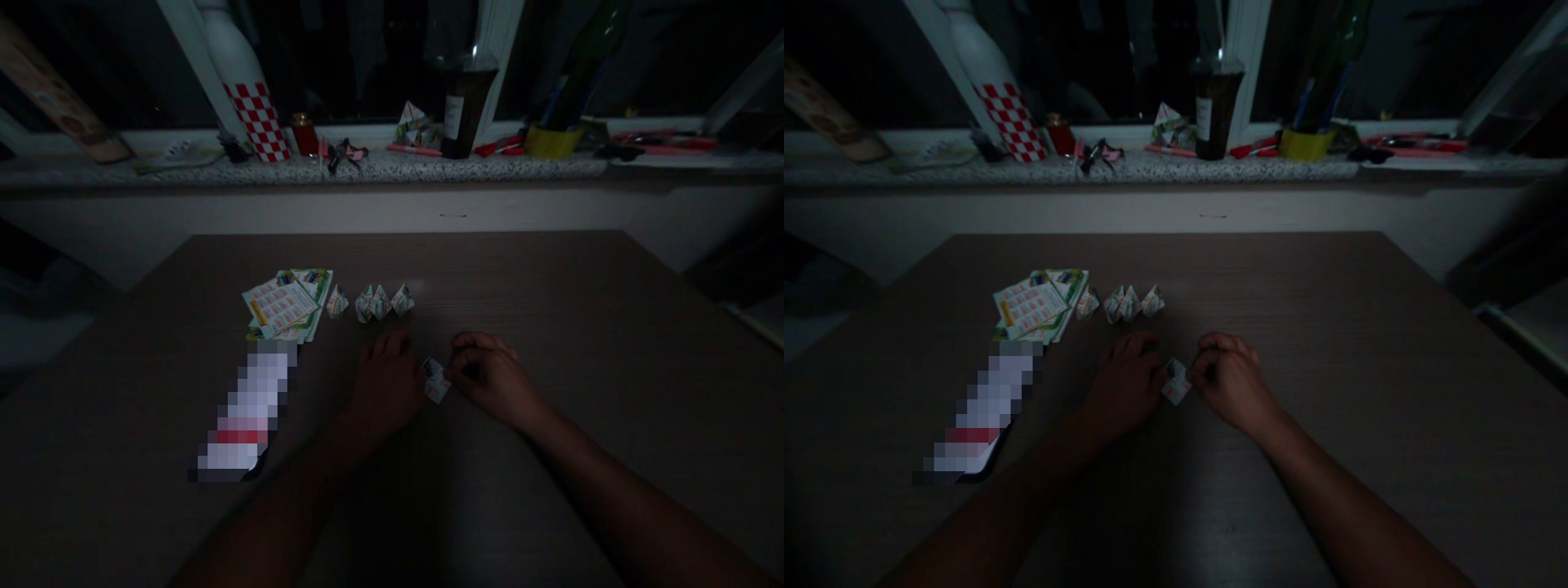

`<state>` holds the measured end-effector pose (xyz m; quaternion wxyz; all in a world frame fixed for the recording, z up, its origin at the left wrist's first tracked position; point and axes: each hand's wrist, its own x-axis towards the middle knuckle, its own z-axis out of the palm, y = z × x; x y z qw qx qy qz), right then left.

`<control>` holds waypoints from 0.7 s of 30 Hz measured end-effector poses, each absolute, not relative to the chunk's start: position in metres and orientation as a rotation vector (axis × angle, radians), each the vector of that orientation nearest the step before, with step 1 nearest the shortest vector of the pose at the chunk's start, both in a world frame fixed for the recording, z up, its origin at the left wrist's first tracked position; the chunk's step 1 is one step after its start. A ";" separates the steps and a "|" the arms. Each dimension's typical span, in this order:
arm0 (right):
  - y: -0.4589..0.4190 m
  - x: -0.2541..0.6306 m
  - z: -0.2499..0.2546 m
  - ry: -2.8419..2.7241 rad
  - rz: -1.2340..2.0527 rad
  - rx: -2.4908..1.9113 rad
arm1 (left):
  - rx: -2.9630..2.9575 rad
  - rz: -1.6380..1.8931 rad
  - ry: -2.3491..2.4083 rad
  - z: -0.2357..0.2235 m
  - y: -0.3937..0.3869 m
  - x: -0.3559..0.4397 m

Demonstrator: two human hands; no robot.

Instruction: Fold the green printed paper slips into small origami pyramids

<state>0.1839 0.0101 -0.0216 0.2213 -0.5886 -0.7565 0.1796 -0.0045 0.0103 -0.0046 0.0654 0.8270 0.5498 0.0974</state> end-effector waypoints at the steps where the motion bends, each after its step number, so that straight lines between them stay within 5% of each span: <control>1: 0.009 0.185 -0.022 -2.102 0.503 -1.603 | 2.491 0.298 1.657 -0.004 0.010 -0.004; 12: 0.007 0.173 -0.024 -2.174 0.444 -1.421 | 2.501 0.380 1.603 -0.011 0.008 -0.007; 21: 0.004 0.171 -0.023 -1.401 1.227 -1.141 | 2.266 0.615 1.433 0.002 0.007 -0.006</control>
